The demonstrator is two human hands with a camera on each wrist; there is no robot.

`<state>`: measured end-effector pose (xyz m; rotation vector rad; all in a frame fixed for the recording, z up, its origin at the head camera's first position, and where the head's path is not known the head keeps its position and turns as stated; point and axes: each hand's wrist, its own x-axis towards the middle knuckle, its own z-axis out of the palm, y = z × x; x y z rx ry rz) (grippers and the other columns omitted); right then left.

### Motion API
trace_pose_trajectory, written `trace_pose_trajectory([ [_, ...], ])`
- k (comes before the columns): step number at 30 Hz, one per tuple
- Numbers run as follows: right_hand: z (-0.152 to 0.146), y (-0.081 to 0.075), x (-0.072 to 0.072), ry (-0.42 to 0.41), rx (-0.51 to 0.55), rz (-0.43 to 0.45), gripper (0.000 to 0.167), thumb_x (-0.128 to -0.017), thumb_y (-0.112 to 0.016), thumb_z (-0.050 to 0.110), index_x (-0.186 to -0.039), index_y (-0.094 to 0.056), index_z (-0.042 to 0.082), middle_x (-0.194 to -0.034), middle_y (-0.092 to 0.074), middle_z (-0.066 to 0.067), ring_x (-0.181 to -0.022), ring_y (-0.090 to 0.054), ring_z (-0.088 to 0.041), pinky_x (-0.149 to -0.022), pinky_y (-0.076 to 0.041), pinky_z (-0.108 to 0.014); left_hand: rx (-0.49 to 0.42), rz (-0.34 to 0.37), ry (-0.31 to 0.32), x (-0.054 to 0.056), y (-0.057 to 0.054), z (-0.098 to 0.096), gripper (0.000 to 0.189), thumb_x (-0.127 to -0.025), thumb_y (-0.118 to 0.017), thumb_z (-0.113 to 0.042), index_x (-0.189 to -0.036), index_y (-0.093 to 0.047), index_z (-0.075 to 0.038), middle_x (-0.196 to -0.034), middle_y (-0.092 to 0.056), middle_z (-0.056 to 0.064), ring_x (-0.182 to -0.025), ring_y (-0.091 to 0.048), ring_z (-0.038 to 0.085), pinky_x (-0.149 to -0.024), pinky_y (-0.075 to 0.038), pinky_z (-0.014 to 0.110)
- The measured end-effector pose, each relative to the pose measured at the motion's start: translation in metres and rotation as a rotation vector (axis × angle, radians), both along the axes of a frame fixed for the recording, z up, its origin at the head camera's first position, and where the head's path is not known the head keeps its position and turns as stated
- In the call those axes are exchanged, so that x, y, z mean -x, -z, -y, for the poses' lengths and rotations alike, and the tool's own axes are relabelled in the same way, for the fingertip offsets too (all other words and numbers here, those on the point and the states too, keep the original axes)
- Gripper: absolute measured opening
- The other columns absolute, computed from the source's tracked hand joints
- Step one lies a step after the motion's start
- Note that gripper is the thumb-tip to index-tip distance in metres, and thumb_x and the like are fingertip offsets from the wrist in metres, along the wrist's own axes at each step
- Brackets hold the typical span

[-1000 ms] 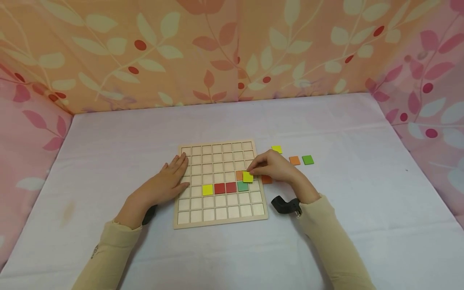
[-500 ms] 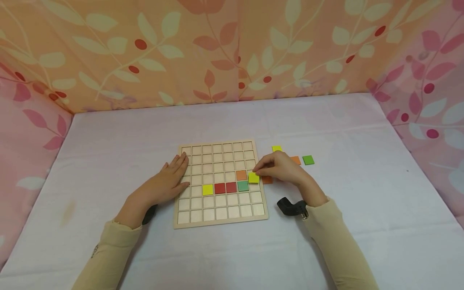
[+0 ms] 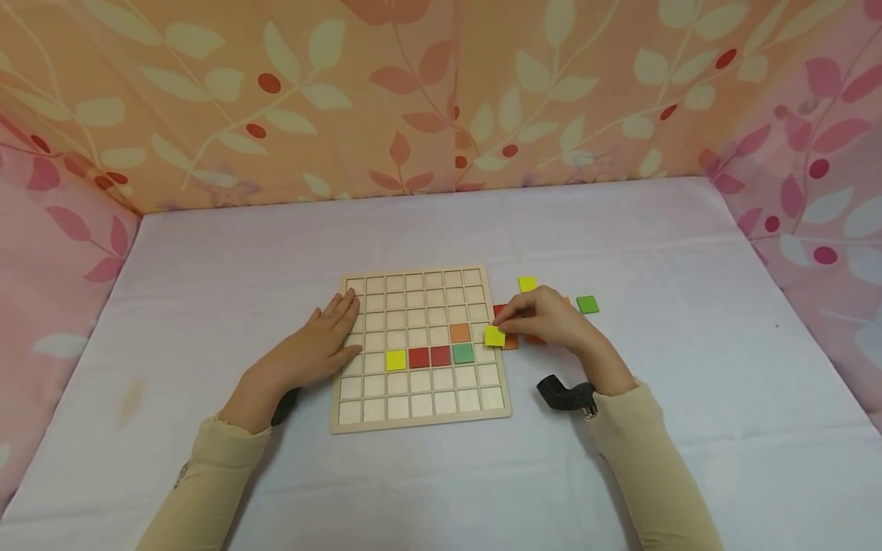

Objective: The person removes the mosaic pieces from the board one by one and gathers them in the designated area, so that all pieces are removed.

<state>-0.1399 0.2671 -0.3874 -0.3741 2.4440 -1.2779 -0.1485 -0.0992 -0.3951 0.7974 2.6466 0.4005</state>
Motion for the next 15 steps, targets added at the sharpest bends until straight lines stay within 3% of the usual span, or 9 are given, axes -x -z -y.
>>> trace_pose_trajectory([
  [11,-0.014,-0.001,-0.005,0.04,-0.01,0.02,0.009,-0.086,-0.069,0.008,-0.092,-0.074,0.005,-0.089,-0.07,-0.006,-0.074,-0.06,-0.018,-0.065,-0.049,-0.024,-0.002,0.005,-0.004,0.0,0.0,0.0,0.072,-0.098,-0.048,-0.032,-0.148,-0.01,0.005,-0.156,0.0,0.016,-0.143,0.0,0.032,-0.113,-0.009,0.051],
  [15,-0.018,-0.001,-0.006,0.047,-0.01,0.013,0.01,-0.086,-0.068,0.005,-0.093,-0.074,0.003,-0.092,-0.07,-0.008,-0.078,-0.061,-0.016,-0.066,-0.05,-0.024,0.003,0.004,-0.001,0.0,0.0,0.0,0.073,-0.098,-0.048,-0.032,-0.148,-0.01,0.005,-0.156,0.0,0.016,-0.143,0.001,0.032,-0.113,-0.009,0.051],
])
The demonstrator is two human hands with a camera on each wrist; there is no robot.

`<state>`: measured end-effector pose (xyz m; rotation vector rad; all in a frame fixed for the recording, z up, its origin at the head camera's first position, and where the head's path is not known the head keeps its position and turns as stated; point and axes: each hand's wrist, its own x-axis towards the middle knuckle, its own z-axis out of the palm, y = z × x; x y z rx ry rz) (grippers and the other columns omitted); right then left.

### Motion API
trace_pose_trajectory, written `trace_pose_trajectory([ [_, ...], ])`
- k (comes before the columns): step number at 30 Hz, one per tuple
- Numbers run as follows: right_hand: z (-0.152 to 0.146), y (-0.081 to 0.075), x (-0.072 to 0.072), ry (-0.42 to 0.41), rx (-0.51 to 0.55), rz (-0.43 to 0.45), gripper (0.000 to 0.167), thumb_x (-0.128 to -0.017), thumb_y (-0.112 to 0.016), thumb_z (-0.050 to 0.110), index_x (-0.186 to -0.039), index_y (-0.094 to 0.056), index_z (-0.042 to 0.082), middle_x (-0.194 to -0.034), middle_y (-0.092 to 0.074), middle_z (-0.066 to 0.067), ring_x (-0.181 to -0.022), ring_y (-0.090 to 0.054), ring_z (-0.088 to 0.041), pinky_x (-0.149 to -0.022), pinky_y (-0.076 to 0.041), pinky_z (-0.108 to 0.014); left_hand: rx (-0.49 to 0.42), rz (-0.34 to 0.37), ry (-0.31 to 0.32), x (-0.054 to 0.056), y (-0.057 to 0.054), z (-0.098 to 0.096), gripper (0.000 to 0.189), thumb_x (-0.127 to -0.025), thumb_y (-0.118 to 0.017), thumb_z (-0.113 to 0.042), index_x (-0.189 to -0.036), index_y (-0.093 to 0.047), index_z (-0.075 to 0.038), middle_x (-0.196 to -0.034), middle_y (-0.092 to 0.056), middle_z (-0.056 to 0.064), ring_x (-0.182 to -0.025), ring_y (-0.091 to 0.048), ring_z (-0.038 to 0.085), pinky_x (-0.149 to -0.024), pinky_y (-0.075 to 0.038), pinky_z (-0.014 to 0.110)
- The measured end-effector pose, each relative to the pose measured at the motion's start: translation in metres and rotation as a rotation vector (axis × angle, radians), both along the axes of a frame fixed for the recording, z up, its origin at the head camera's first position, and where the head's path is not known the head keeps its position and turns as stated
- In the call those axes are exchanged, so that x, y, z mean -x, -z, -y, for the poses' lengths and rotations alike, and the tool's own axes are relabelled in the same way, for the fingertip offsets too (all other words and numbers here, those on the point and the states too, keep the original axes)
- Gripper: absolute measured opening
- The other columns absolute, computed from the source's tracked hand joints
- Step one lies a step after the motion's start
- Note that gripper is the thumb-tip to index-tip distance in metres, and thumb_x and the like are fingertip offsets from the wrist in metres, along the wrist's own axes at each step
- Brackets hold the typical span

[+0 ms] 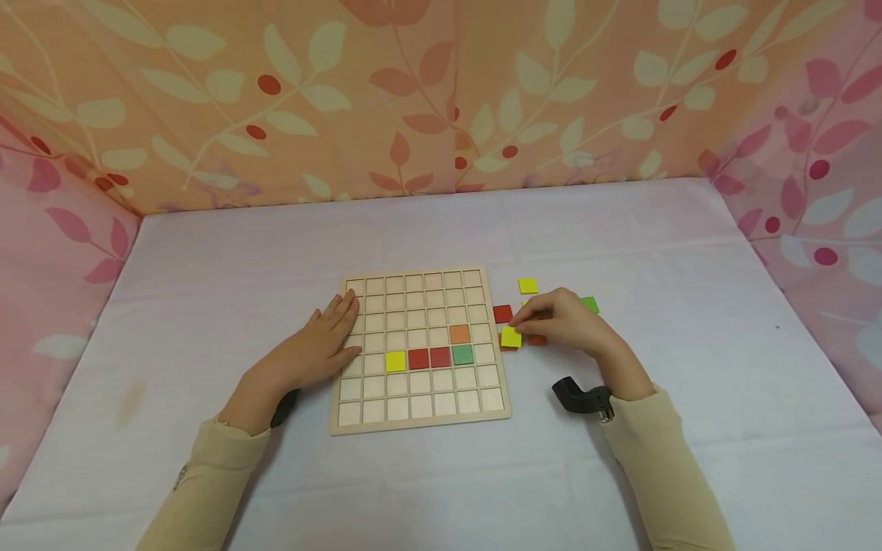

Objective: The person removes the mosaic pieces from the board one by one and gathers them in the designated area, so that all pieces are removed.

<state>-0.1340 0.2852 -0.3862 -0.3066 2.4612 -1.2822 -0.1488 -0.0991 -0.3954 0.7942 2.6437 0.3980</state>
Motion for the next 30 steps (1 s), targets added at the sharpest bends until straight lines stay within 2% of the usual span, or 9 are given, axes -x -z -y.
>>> trace_pose_trajectory([
  [7,-0.005,-0.001,-0.001,-0.003,0.002,-0.011,0.009,-0.086,-0.068,0.006,-0.093,-0.074,0.004,-0.092,-0.07,-0.008,-0.08,-0.059,-0.014,-0.065,-0.049,-0.024,0.001,0.003,0.001,0.0,0.002,0.0,0.073,-0.098,-0.048,-0.032,-0.149,-0.009,0.004,-0.156,0.001,0.015,-0.143,0.001,0.032,-0.113,-0.008,0.051],
  [14,-0.011,-0.002,0.0,-0.009,-0.013,-0.037,0.01,-0.086,-0.067,0.003,-0.093,-0.074,0.004,-0.09,-0.07,-0.006,-0.078,-0.061,-0.018,-0.067,-0.051,-0.025,0.005,0.009,-0.006,0.001,0.002,-0.001,0.073,-0.098,-0.048,-0.032,-0.149,-0.009,0.004,-0.157,0.002,0.015,-0.143,0.002,0.031,-0.113,-0.008,0.051],
  [30,-0.026,-0.001,0.003,0.016,-0.027,-0.021,0.01,-0.085,-0.07,0.006,-0.093,-0.074,0.003,-0.094,-0.069,-0.01,-0.083,-0.061,-0.014,-0.073,-0.051,-0.021,0.012,0.004,0.0,0.002,0.002,0.0,0.073,-0.099,-0.047,-0.032,-0.149,-0.008,0.004,-0.157,0.002,0.015,-0.143,0.003,0.031,-0.113,-0.008,0.051],
])
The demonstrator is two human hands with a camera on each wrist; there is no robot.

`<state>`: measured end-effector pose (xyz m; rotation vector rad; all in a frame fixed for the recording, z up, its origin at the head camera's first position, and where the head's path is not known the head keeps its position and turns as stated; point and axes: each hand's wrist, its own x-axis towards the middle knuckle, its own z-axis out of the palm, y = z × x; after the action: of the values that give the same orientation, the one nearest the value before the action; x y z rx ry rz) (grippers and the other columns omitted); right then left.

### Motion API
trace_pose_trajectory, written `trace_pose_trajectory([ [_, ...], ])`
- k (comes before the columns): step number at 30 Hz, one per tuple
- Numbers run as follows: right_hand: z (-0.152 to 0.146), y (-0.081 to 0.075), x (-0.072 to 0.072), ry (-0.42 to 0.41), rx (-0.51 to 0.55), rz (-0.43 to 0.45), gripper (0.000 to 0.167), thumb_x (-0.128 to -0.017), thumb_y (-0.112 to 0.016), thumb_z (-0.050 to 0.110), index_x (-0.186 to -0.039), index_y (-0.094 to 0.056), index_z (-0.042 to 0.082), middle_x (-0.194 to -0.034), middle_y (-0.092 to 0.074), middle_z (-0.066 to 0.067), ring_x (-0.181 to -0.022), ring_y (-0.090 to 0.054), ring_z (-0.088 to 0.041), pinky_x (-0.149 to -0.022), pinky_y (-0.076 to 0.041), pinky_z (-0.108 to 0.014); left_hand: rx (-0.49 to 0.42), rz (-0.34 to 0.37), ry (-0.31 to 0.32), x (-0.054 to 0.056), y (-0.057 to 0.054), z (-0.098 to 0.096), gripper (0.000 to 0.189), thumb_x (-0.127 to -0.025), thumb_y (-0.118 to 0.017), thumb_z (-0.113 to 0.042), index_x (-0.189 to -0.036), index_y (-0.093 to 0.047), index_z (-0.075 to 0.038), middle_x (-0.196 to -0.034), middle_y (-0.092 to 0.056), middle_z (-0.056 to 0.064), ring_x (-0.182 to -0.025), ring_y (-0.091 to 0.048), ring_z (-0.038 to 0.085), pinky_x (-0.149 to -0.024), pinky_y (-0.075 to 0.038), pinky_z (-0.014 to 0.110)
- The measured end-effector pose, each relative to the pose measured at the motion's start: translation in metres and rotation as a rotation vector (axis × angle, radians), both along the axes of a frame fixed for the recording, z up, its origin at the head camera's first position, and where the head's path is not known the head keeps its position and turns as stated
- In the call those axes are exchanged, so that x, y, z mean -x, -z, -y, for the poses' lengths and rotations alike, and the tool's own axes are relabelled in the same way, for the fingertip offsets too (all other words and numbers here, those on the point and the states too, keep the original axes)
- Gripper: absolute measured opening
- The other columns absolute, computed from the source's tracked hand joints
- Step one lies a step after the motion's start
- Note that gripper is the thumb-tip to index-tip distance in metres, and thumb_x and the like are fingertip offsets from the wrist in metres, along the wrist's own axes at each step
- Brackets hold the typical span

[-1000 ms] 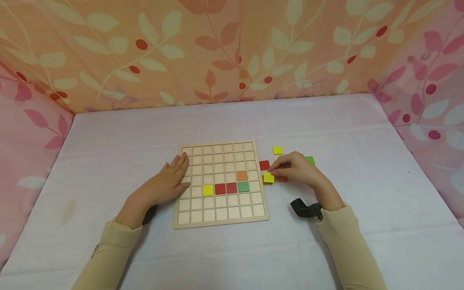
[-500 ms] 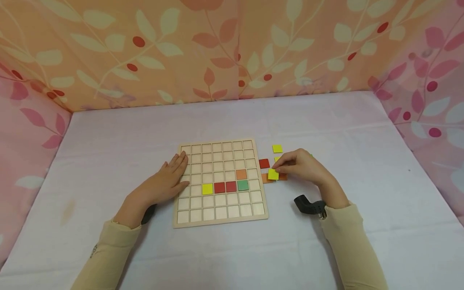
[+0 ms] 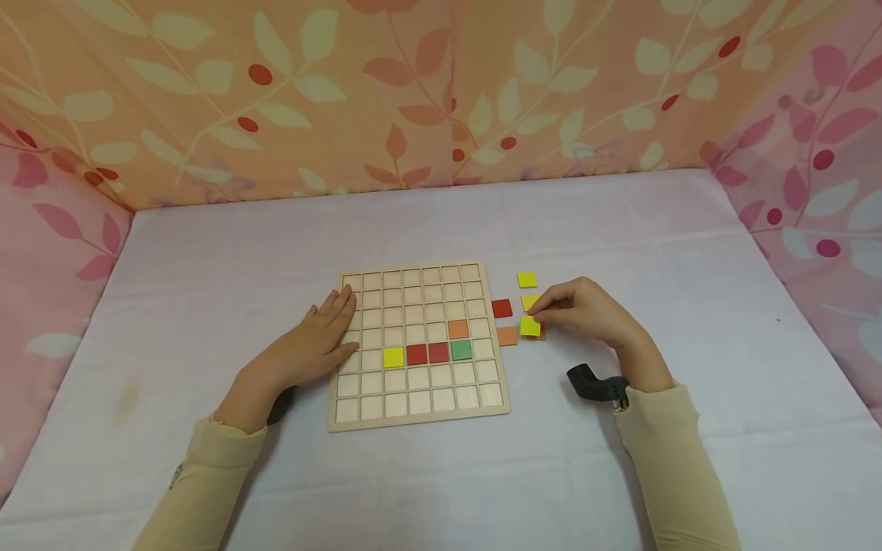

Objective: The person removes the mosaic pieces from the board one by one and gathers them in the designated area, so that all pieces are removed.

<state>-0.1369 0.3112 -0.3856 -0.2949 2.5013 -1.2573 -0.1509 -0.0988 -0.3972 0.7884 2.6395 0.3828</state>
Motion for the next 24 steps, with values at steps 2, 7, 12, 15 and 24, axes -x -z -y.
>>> trace_pose_trajectory([
  [2,-0.002,0.0,0.0,0.004,-0.008,0.0,0.01,-0.085,-0.07,0.007,-0.093,-0.074,0.003,-0.095,-0.069,-0.01,-0.083,-0.061,-0.013,-0.073,-0.051,-0.02,0.002,-0.001,0.0,0.0,0.0,0.0,0.073,-0.099,-0.047,-0.032,-0.149,-0.008,0.004,-0.157,0.002,0.015,-0.143,0.003,0.031,-0.113,-0.008,0.051],
  [7,-0.005,0.0,0.0,0.011,-0.013,0.008,0.01,-0.085,-0.069,0.005,-0.094,-0.074,0.002,-0.097,-0.069,-0.01,-0.083,-0.062,-0.012,-0.073,-0.051,-0.02,0.004,-0.003,0.003,0.001,0.001,0.0,0.073,-0.099,-0.047,-0.031,-0.149,-0.008,0.004,-0.156,0.002,0.016,-0.143,0.003,0.032,-0.113,-0.009,0.051],
  [12,-0.009,-0.002,-0.001,0.01,-0.013,-0.003,0.011,-0.085,-0.068,0.004,-0.094,-0.074,0.001,-0.096,-0.069,-0.01,-0.084,-0.061,-0.01,-0.073,-0.051,-0.019,0.007,-0.006,0.008,0.001,0.002,0.0,0.073,-0.099,-0.046,-0.032,-0.149,-0.008,0.004,-0.156,0.002,0.016,-0.143,0.003,0.032,-0.113,-0.009,0.051],
  [15,-0.012,-0.004,-0.002,0.008,-0.014,-0.011,0.011,-0.085,-0.068,0.004,-0.094,-0.074,0.001,-0.097,-0.069,-0.01,-0.088,-0.059,-0.008,-0.074,-0.051,-0.018,0.006,-0.005,0.007,0.001,0.001,0.0,0.073,-0.099,-0.047,-0.032,-0.149,-0.008,0.004,-0.156,0.002,0.016,-0.143,0.002,0.032,-0.113,-0.009,0.052],
  [24,-0.02,-0.004,-0.002,-0.001,-0.058,-0.02,0.011,-0.086,-0.067,0.004,-0.094,-0.075,0.003,-0.106,-0.068,-0.013,-0.098,-0.055,0.002,-0.078,-0.048,-0.014,-0.003,-0.003,0.007,0.0,-0.002,0.0,0.073,-0.099,-0.047,-0.031,-0.149,-0.008,0.005,-0.156,0.001,0.016,-0.143,0.001,0.033,-0.112,-0.009,0.052],
])
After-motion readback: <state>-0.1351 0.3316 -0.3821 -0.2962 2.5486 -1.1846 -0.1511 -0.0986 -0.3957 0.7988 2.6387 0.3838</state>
